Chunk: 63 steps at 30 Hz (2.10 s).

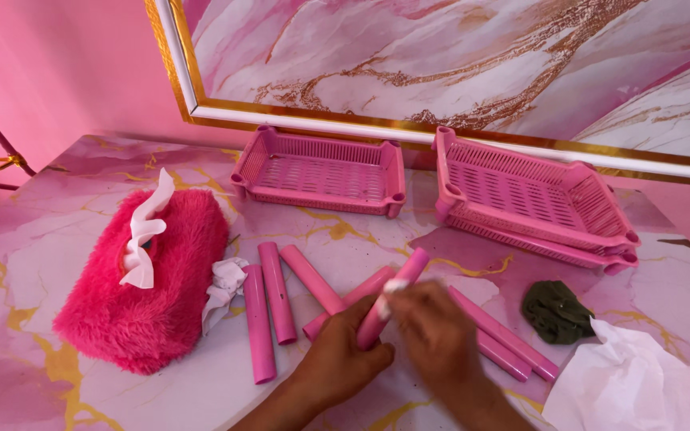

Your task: The person disassembles a pink three-tier plastic shelving unit on a marble-patterned countertop. They remove the vertical support poles from the baskets, then wipe each pole with a tissue. The baskets and poles remain separated on the counter at the end.

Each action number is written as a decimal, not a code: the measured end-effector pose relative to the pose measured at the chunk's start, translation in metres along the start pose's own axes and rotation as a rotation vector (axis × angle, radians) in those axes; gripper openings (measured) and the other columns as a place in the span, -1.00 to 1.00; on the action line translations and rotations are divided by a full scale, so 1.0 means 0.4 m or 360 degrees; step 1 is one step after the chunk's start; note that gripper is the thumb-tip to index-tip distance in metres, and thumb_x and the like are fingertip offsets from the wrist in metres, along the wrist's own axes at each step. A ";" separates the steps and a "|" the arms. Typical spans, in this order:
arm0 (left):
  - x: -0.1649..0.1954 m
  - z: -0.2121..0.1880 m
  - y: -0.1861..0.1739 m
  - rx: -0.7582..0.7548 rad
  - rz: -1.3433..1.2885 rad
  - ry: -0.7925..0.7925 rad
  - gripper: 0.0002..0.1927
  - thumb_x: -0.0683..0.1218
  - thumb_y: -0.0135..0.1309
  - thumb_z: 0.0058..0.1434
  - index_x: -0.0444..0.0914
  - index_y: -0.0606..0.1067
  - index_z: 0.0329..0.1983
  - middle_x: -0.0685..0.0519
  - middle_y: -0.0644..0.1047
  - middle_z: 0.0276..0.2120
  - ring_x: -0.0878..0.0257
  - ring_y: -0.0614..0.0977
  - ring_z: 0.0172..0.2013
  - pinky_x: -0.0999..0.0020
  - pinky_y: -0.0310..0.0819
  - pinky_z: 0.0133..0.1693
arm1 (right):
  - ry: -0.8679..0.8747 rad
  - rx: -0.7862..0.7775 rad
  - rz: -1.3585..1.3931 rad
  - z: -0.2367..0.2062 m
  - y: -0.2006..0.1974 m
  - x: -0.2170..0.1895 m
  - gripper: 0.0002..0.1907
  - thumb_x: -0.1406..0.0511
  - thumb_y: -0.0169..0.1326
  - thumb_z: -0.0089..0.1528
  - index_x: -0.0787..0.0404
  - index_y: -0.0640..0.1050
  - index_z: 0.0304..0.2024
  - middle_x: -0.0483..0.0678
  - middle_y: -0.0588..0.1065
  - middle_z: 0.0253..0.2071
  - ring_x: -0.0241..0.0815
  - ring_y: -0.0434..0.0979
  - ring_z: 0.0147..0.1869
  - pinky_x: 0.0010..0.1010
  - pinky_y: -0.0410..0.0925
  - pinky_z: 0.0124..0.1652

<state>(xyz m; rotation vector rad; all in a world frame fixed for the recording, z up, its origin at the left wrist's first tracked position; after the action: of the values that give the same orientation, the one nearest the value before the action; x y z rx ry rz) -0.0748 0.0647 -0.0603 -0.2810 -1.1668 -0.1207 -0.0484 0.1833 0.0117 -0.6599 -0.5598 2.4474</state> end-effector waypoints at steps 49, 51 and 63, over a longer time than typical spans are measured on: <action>-0.005 -0.004 -0.018 0.0119 0.0226 -0.0265 -0.59 -0.07 0.10 0.21 -0.29 0.49 0.12 -0.16 0.67 -0.28 0.09 0.75 -0.23 0.19 0.58 -0.19 | 0.0254 0.0094 0.0037 -0.010 0.012 0.051 -0.80 0.44 0.15 0.23 0.19 0.65 -0.10 -0.02 0.53 -0.19 -0.10 0.59 -0.22 -0.35 0.46 -0.23; 0.006 0.003 -0.021 0.0132 0.0200 -0.0210 -0.63 -0.06 0.08 0.24 -0.30 0.51 0.08 -0.14 0.67 -0.31 0.13 0.75 -0.26 0.23 0.57 -0.23 | 0.0003 0.0092 -0.0001 -0.016 0.022 0.010 -0.80 0.43 0.17 0.21 0.19 0.65 -0.11 -0.03 0.52 -0.18 -0.07 0.57 -0.14 -0.33 0.45 -0.17; -0.022 -0.004 0.002 -0.0018 -0.0570 -0.0616 -0.56 0.20 -0.35 0.46 -0.23 0.32 -0.01 0.05 0.41 -0.60 0.35 0.37 -0.69 0.39 0.43 -0.61 | 0.0699 0.0280 0.0492 -0.023 -0.038 0.174 -0.78 0.44 0.17 0.24 0.26 0.62 -0.05 -0.06 0.56 -0.19 -0.24 0.55 -0.19 -0.54 0.43 -0.19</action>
<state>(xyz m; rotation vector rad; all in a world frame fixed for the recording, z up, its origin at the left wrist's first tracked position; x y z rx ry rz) -0.0765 0.0646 -0.0691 -0.1032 -1.5953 -0.4005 -0.0885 0.2384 -0.0110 -1.2393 -0.0705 2.4722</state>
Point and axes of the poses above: each hand's wrist, its own z-axis towards the middle knuckle, its own y-axis out of the palm, x = y × z, the point moved 9 cm from there along z, towards the middle knuckle
